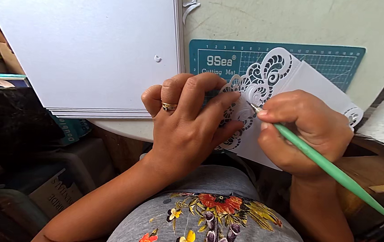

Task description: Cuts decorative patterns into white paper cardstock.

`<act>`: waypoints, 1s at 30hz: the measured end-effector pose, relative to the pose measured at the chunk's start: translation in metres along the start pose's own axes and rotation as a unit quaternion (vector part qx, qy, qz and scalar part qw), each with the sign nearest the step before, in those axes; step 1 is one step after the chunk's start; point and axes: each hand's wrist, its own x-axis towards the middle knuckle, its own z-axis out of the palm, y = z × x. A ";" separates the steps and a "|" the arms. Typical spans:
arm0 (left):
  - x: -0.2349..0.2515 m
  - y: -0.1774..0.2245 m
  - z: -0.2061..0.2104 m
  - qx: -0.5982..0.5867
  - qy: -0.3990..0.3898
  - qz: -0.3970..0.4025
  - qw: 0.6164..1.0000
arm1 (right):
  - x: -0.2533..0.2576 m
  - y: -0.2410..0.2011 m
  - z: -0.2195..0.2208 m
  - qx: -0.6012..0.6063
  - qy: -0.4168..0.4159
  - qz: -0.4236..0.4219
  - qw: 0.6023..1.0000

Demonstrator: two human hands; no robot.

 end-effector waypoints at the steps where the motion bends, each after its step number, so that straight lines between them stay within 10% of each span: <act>1: 0.000 0.000 0.000 0.000 0.000 0.000 1.000 | 0.000 0.000 0.000 0.000 -0.002 0.001 1.000; 30: 0.000 0.000 0.000 0.004 0.002 0.003 1.000 | 0.002 0.000 0.002 0.034 0.015 0.007 0.999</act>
